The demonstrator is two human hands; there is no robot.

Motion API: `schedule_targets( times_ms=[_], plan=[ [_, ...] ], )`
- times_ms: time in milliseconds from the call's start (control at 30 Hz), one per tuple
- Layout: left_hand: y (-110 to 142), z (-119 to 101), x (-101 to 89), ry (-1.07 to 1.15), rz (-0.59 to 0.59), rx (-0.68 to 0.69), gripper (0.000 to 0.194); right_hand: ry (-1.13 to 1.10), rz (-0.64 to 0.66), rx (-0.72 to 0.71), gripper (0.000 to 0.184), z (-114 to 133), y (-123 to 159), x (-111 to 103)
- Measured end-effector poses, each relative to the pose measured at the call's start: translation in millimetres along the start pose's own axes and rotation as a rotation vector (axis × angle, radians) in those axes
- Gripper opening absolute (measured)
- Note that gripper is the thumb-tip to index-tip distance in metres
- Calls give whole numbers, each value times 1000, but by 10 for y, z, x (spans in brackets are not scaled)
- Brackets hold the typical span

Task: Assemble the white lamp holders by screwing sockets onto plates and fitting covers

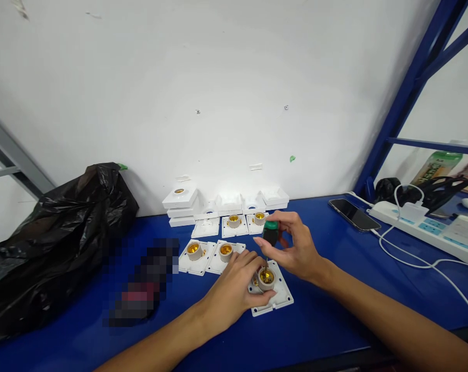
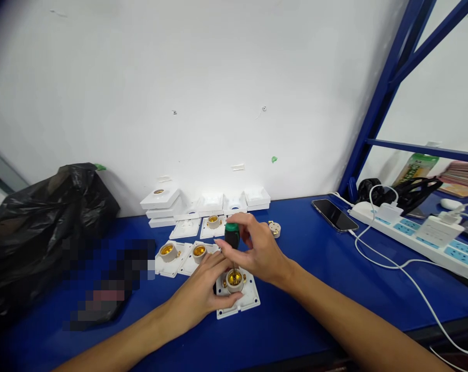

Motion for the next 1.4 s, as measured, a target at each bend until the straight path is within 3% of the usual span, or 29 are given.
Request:
schedule_targets(
  times_ms=[133,233,367,567,767,867,967,1100,1200,1300,1400],
  plan=[
    [0,1,2,12,-2,3,37,-51,187,49,43,42,-49,-7],
    [-2,6,8,14,0,-1,41,-127,177,139,40,40,-53,10],
    [-2,-3,3,15,5,12,44,-112,105,135,44,9,-14,21],
    [12,-16,-7,22,-34,28,42,-80,309,81,49,86,-22,15],
    [16,-13,8,4,-45,43,47,-82,170,39,47,31,-8,-3],
    [13,-14,8,-18,-37,21,44,-17,199,-37,45,37,-23,-35],
    [6,-17,1,-31,-4,5,40,-28,209,-4,37,59,-43,-42],
    [-4,-21,-13,-7,3,21,42,-70,107,30,40,85,-59,-30],
    [-6,-18,-12,-9,0,14,41,-54,181,-24,33,131,-91,-31],
    [-4,-16,-8,-21,11,2,36,-84,308,34,36,150,-112,-28],
    [-2,-18,-7,-11,31,7,37,-78,223,82,34,122,-104,-24]
  ],
)
Point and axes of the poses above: each hand's wrist, its own y-axis away from the middle knuckle, its own x-axis out of the palm, z = x × y, the point moved 2 cm from there along -y, towards the middle knuckle, and after that the axes turned 10 degrees about -y, right-handed, at the moved point
